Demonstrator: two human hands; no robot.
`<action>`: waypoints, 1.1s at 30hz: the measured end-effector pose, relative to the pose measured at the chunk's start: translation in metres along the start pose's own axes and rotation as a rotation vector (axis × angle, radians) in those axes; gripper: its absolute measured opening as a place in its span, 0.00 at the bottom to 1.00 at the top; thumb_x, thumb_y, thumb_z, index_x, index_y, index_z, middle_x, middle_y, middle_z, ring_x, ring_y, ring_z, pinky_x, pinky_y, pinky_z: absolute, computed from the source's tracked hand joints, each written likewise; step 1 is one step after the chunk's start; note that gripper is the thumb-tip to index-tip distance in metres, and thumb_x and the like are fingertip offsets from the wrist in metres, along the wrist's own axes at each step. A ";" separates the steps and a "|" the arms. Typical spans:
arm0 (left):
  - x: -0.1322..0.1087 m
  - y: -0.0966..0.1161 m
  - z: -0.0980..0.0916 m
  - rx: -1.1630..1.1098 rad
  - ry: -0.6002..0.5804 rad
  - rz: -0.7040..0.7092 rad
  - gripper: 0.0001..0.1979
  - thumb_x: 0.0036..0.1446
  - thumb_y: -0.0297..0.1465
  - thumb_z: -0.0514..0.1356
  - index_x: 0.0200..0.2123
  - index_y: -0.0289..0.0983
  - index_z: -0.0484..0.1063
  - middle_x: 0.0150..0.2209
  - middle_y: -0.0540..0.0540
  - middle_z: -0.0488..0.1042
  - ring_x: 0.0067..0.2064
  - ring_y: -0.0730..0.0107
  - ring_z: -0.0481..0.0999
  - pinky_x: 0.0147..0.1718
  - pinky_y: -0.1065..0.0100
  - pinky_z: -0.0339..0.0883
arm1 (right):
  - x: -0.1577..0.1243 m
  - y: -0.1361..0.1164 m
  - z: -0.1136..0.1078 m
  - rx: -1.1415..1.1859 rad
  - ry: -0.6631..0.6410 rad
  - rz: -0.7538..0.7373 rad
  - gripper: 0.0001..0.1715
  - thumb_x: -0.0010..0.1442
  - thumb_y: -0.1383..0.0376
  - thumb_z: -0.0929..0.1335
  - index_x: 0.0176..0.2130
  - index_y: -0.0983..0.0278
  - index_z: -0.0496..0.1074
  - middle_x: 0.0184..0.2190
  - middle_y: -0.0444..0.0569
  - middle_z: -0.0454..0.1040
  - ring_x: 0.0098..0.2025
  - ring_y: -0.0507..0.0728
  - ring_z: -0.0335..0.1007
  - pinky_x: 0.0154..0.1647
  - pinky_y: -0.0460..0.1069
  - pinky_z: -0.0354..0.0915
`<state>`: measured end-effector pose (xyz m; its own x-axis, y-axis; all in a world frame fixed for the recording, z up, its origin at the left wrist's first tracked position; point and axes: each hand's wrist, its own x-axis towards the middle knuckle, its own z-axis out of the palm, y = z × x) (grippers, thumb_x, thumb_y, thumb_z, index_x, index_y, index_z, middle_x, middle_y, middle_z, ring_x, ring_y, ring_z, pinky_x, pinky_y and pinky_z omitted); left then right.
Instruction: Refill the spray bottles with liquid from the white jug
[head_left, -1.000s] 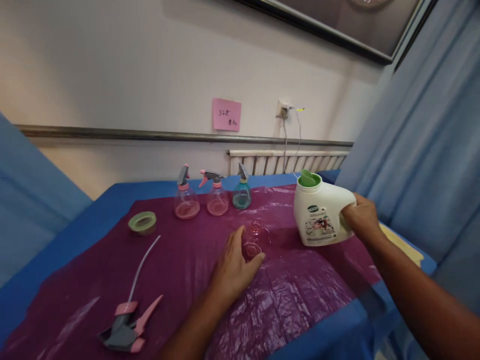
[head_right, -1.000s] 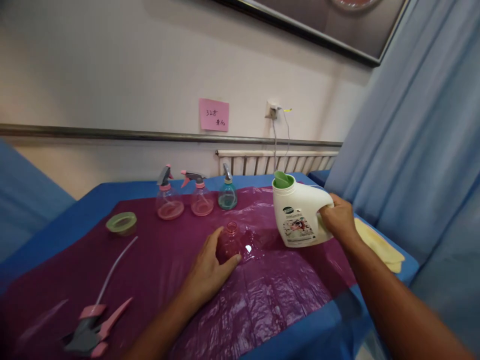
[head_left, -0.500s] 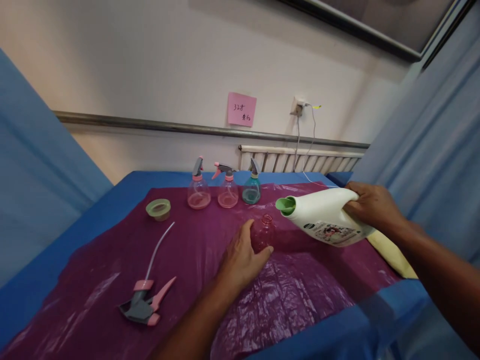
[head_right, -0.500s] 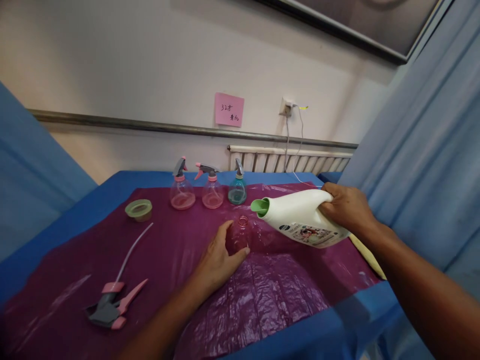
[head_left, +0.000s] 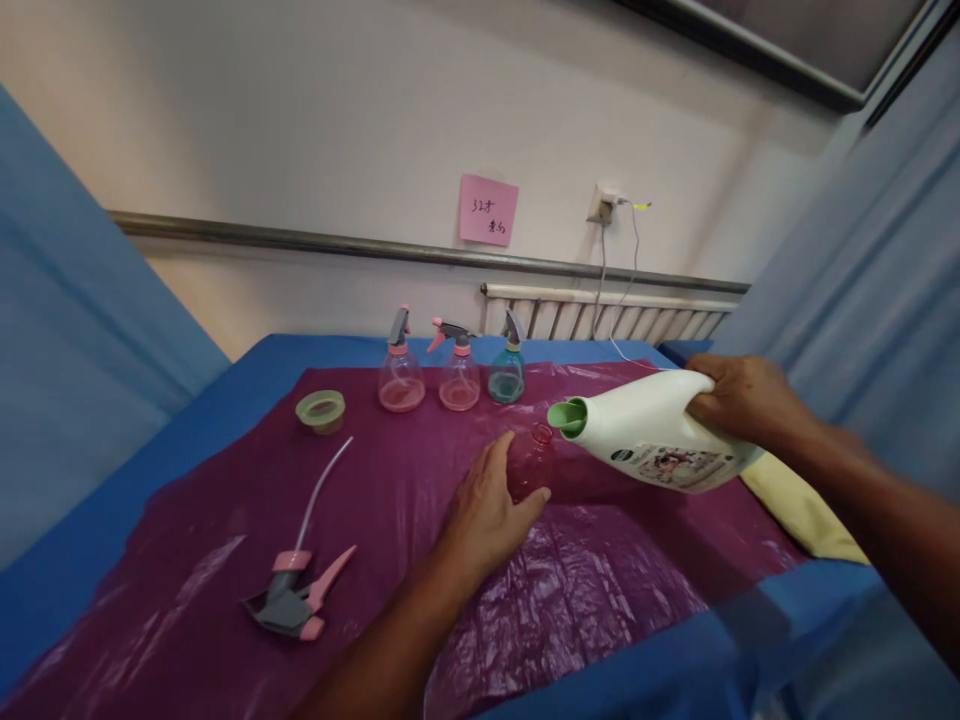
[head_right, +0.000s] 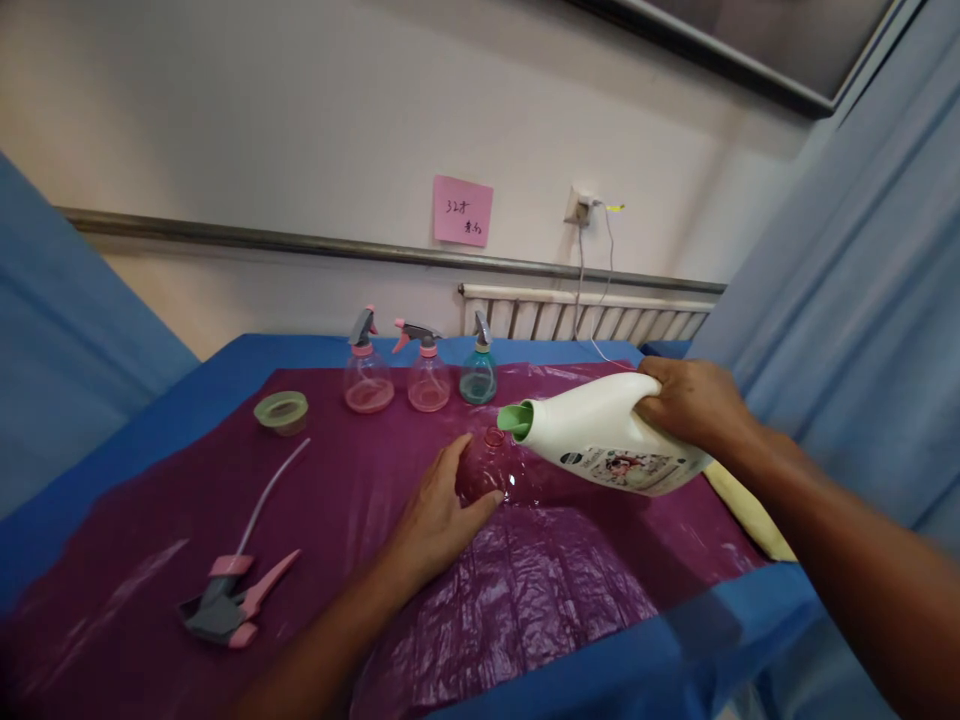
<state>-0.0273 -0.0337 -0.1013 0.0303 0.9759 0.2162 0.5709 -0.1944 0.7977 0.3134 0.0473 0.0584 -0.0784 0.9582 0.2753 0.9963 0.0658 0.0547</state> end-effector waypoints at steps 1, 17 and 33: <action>-0.001 0.001 -0.001 -0.005 -0.001 0.003 0.43 0.62 0.40 0.70 0.76 0.40 0.59 0.75 0.35 0.68 0.76 0.44 0.69 0.76 0.44 0.62 | 0.001 -0.002 -0.003 -0.037 -0.021 0.000 0.16 0.59 0.58 0.69 0.45 0.58 0.82 0.37 0.53 0.85 0.37 0.61 0.75 0.36 0.52 0.56; -0.004 0.009 -0.006 0.019 -0.002 0.013 0.44 0.62 0.39 0.70 0.77 0.40 0.60 0.75 0.35 0.67 0.76 0.43 0.68 0.76 0.44 0.61 | 0.009 -0.008 -0.037 -0.238 -0.044 -0.027 0.08 0.60 0.59 0.71 0.40 0.56 0.79 0.34 0.52 0.81 0.32 0.60 0.69 0.34 0.53 0.48; -0.004 0.011 -0.006 0.064 -0.016 0.039 0.43 0.63 0.38 0.70 0.77 0.38 0.61 0.75 0.34 0.67 0.77 0.43 0.67 0.77 0.43 0.61 | 0.009 -0.014 -0.058 -0.407 -0.101 -0.060 0.14 0.62 0.54 0.65 0.42 0.53 0.77 0.39 0.50 0.85 0.41 0.66 0.80 0.33 0.53 0.56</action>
<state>-0.0261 -0.0407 -0.0897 0.0662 0.9692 0.2371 0.6203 -0.2261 0.7511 0.2969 0.0387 0.1158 -0.1117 0.9798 0.1657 0.8935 0.0261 0.4483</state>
